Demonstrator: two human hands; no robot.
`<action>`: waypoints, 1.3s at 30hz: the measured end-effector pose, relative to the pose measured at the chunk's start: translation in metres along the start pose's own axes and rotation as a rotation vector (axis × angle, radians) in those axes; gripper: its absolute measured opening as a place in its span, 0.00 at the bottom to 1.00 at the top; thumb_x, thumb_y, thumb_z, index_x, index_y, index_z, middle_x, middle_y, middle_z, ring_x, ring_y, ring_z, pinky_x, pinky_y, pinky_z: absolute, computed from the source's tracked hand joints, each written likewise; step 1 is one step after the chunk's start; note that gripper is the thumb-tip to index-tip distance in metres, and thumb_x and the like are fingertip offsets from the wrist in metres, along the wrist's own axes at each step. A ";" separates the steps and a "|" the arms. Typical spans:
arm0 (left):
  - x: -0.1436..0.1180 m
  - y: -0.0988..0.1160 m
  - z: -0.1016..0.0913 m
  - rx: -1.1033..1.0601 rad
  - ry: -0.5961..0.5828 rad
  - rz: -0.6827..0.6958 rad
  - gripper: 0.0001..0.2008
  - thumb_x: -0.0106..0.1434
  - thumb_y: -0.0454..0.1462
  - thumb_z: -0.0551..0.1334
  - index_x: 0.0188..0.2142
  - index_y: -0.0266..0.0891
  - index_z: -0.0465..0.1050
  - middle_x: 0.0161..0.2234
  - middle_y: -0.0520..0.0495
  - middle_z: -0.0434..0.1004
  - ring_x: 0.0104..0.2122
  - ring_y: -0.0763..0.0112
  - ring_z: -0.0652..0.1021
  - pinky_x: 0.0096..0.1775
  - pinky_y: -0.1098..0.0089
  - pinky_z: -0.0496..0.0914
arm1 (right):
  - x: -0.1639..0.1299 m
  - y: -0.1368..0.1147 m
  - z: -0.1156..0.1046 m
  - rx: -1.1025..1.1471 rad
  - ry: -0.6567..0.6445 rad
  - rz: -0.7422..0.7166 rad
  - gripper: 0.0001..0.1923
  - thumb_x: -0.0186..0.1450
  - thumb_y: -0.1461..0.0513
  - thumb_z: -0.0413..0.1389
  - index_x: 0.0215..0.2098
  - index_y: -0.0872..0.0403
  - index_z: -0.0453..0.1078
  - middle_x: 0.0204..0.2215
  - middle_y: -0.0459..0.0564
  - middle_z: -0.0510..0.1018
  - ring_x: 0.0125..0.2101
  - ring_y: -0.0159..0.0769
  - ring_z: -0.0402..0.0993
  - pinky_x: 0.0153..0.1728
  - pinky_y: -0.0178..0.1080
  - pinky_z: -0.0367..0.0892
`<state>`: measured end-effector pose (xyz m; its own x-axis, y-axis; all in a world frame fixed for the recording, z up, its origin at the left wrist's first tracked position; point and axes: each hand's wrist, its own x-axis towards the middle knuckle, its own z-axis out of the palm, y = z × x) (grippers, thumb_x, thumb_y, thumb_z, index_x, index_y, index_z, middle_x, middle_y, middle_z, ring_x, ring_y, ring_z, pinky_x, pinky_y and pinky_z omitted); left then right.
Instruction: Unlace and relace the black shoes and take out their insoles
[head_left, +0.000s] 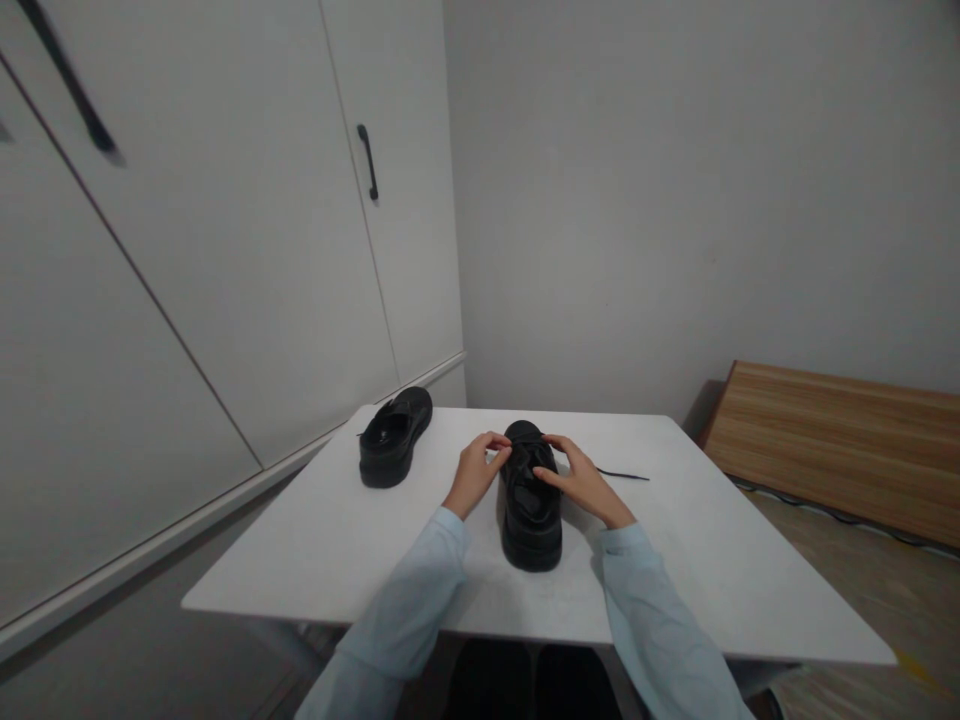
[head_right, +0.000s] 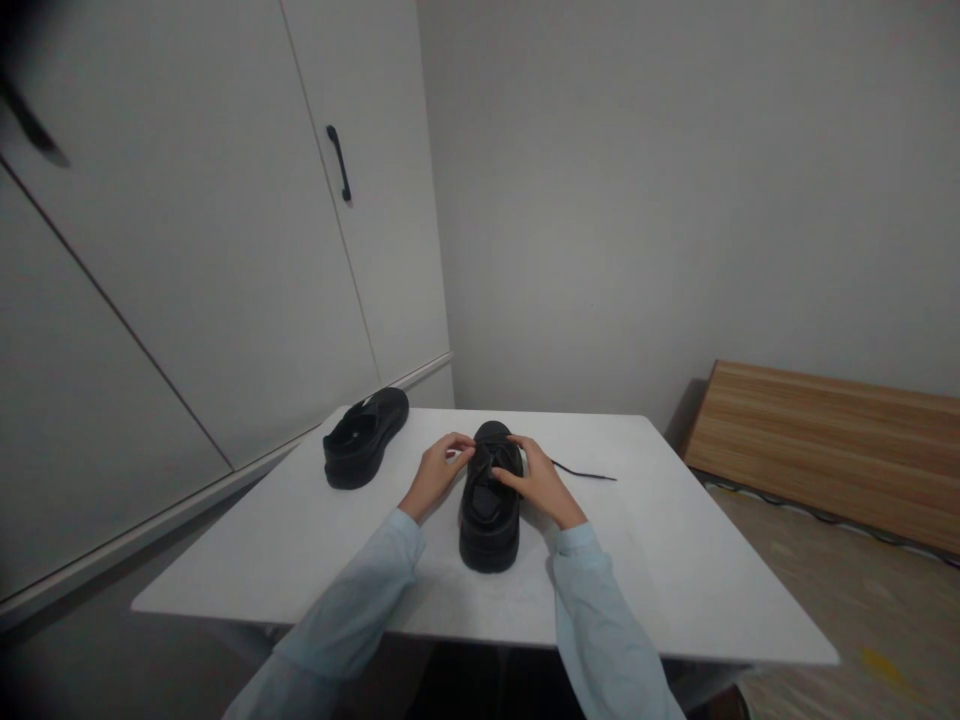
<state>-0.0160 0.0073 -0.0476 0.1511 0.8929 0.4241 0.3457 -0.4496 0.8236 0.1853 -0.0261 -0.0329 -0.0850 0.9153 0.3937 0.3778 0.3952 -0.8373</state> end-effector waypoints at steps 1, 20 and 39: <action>0.000 0.000 0.001 -0.011 0.004 -0.006 0.07 0.59 0.38 0.60 0.37 0.40 0.72 0.38 0.47 0.77 0.39 0.66 0.76 0.45 0.63 0.68 | 0.000 0.001 0.000 0.002 0.002 -0.003 0.27 0.51 0.55 0.64 0.48 0.51 0.69 0.49 0.53 0.74 0.52 0.46 0.68 0.56 0.51 0.58; 0.004 -0.005 0.011 -0.211 0.040 -0.034 0.05 0.58 0.37 0.60 0.32 0.38 0.70 0.32 0.49 0.74 0.35 0.69 0.74 0.38 0.70 0.67 | 0.000 0.006 0.001 -0.090 -0.073 -0.003 0.29 0.56 0.53 0.60 0.53 0.52 0.62 0.54 0.57 0.69 0.54 0.47 0.66 0.55 0.52 0.59; 0.003 0.003 0.010 -0.357 0.014 -0.021 0.08 0.57 0.37 0.62 0.33 0.39 0.64 0.32 0.51 0.68 0.34 0.73 0.71 0.40 0.70 0.65 | -0.001 0.002 0.001 -0.093 -0.086 0.035 0.29 0.56 0.52 0.60 0.53 0.51 0.61 0.55 0.57 0.68 0.53 0.48 0.66 0.51 0.53 0.63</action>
<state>-0.0054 0.0092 -0.0479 0.1341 0.9028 0.4086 0.0033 -0.4127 0.9109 0.1853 -0.0261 -0.0351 -0.1482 0.9331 0.3277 0.4654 0.3581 -0.8094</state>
